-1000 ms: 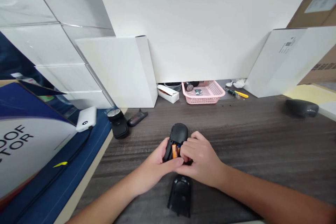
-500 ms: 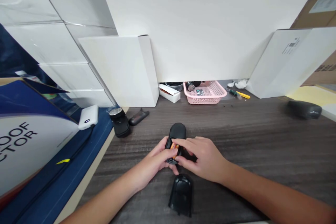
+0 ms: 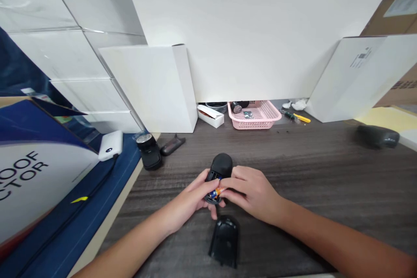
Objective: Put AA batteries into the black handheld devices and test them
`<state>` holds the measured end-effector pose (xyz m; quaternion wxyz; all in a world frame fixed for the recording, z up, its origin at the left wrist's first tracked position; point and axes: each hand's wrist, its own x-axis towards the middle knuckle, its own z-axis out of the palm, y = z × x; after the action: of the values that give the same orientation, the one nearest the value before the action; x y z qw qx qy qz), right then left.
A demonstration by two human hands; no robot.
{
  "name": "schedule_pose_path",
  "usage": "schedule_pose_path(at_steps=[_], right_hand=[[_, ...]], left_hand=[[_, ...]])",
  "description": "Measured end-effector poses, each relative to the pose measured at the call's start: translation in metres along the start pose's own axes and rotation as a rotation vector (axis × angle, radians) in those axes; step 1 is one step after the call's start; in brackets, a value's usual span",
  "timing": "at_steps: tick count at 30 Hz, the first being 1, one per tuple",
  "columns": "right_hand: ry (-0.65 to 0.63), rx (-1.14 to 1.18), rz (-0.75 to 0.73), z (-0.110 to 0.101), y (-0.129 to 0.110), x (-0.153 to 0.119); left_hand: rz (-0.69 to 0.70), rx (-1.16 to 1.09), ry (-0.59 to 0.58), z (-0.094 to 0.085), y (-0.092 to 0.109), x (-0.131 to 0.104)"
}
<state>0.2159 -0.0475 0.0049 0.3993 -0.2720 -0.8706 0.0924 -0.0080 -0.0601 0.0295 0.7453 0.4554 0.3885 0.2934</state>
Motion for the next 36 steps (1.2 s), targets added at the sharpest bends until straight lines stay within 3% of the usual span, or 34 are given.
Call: schedule_pose_path(at_steps=[6,13,19,22,25,32,36], right_hand=[[0.012,-0.157,-0.074,0.004,-0.002,0.004],[0.054,-0.108,0.143,-0.005,-0.002,0.002],[0.179,0.002,0.29,-0.006,-0.005,0.003],[0.203,0.17,0.448,-0.006,-0.003,0.003],[0.121,0.409,0.593,-0.004,0.001,0.0],[0.168,0.943,0.698,0.015,0.003,0.002],[0.217,1.162,0.816,0.016,0.002,0.008]], left_hand=[[-0.022,0.096,-0.087,0.002,0.004,-0.004],[0.066,0.081,-0.008,0.0,-0.004,0.007],[0.243,0.422,0.078,-0.003,-0.001,0.006],[0.399,0.766,0.172,-0.006,0.003,0.002],[0.544,0.968,0.216,-0.01,0.003,0.002],[0.624,1.054,0.286,-0.009,0.0,0.001],[0.581,1.04,0.221,0.0,0.001,-0.005]])
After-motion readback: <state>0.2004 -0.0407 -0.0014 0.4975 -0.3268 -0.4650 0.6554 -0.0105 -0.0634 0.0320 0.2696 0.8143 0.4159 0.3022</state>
